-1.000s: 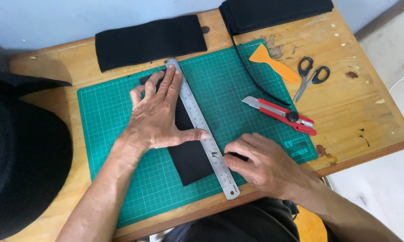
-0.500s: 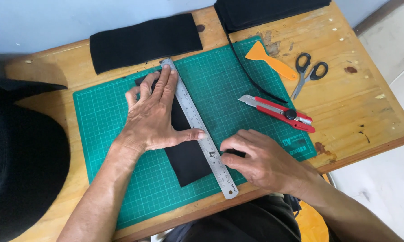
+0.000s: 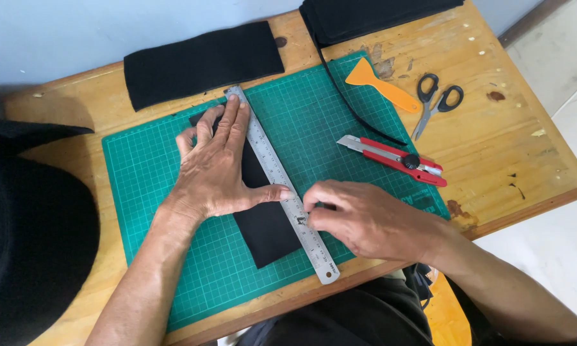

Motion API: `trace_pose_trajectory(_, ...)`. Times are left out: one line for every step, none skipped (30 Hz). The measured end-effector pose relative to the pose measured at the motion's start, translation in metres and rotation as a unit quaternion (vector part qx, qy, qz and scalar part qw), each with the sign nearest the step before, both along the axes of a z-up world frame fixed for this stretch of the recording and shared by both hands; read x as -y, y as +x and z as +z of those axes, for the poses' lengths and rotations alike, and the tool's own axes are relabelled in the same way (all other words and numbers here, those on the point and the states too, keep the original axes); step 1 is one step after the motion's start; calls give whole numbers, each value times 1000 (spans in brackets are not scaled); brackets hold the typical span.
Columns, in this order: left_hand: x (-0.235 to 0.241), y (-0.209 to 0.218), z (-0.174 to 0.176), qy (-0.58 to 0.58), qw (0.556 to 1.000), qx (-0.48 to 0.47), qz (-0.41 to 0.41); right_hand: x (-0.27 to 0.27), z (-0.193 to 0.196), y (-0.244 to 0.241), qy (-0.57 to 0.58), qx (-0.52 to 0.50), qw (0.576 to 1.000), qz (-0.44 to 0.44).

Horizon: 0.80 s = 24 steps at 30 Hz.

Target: The person measures a piece of black fabric using a metal ruler and a pencil, then cuts it with a red utility knife on a green cutting mat. The person repeats the measuring and cutting process to create smaller rectangular pieces of fabric.

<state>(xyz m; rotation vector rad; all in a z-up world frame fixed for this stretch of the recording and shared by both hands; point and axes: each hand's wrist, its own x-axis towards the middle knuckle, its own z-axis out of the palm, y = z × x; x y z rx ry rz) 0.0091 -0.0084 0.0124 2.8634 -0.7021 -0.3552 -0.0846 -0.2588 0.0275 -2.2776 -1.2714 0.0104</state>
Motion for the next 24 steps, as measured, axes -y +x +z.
trace_pose_trajectory(-1,0,-1,0,1000,1,-1,3,-1,0,0,1,1000,-1)
trace_pose_trajectory(-1,1,-2,-2,1000,5,-4,5,-1,-1,44,-12,999,-14)
trace_pose_trajectory(-2,1,-3,-4,1000,7,-7,8,-2,-2,89,-27,995,-28)
trace_pose_trajectory(-1,1,-3,-4,1000,7,-7,11,-6,-7,89,-27,995,-29)
trace_pose_trajectory(-1,1,-3,-4,1000,8,-6,14,-10,-11,101,-35,992,-63)
trace_pose_trajectory(-1,1,-3,-5,1000,8,-5,17,-14,-15,114,-43,988,-97)
trace_pose_trajectory(-1,1,-3,-4,1000,8,-5,16,-20,-24,114,-43,988,-97)
trace_pose_trajectory(-1,1,-3,-7,1000,7,-8,14,-26,-33,111,-20,988,-101)
trace_pose_trajectory(-1,1,-2,-10,1000,6,-8,13,-33,-41,109,5,989,-103)
trace_pose_trajectory(-2,1,-2,-9,1000,7,-7,7,-33,-47,109,6,989,-102)
trace_pose_trajectory(-2,1,-1,-12,1000,4,-6,1,-34,-54,118,53,984,-119)
trace_pose_trajectory(-1,0,-1,-15,1000,1,-5,-5,-35,-61,127,100,978,-135)
trace_pose_trajectory(-1,0,-1,-14,1000,1,-6,-4,-29,-61,127,101,977,-135)
trace_pose_trajectory(-1,0,0,-17,1000,0,-6,-3,-23,-62,89,99,985,-108)
trace_pose_trajectory(-1,0,1,-19,1000,0,-7,-2,-16,-62,50,99,991,-80)
trace_pose_trajectory(0,0,0,-18,1000,2,-8,-2,-18,-64,51,101,990,-81)
trace_pose_trajectory(-1,0,-1,-27,1000,7,-5,-2,-20,-65,47,101,990,-86)
trace_pose_trajectory(-1,0,-1,-35,999,12,-3,-2,-22,-65,43,102,990,-91)
trace_pose_trajectory(-1,1,-3,-34,999,14,-3,-2,-22,-65,44,104,989,-91)
trace_pose_trajectory(-2,2,-5,-27,999,37,-12,-2,-22,-65,47,105,989,-93)
trace_pose_trajectory(-2,2,-8,-19,998,59,-21,-3,-22,-65,50,104,989,-94)
trace_pose_trajectory(-3,1,-9,-18,998,60,-20,-3,-22,-66,51,106,989,-94)
trace_pose_trajectory(-3,0,-9,-25,997,69,-22,-3,-22,-65,51,105,989,-94)
trace_pose_trajectory(-4,-1,-10,-33,996,78,-24,-3,-22,-65,52,104,989,-94)
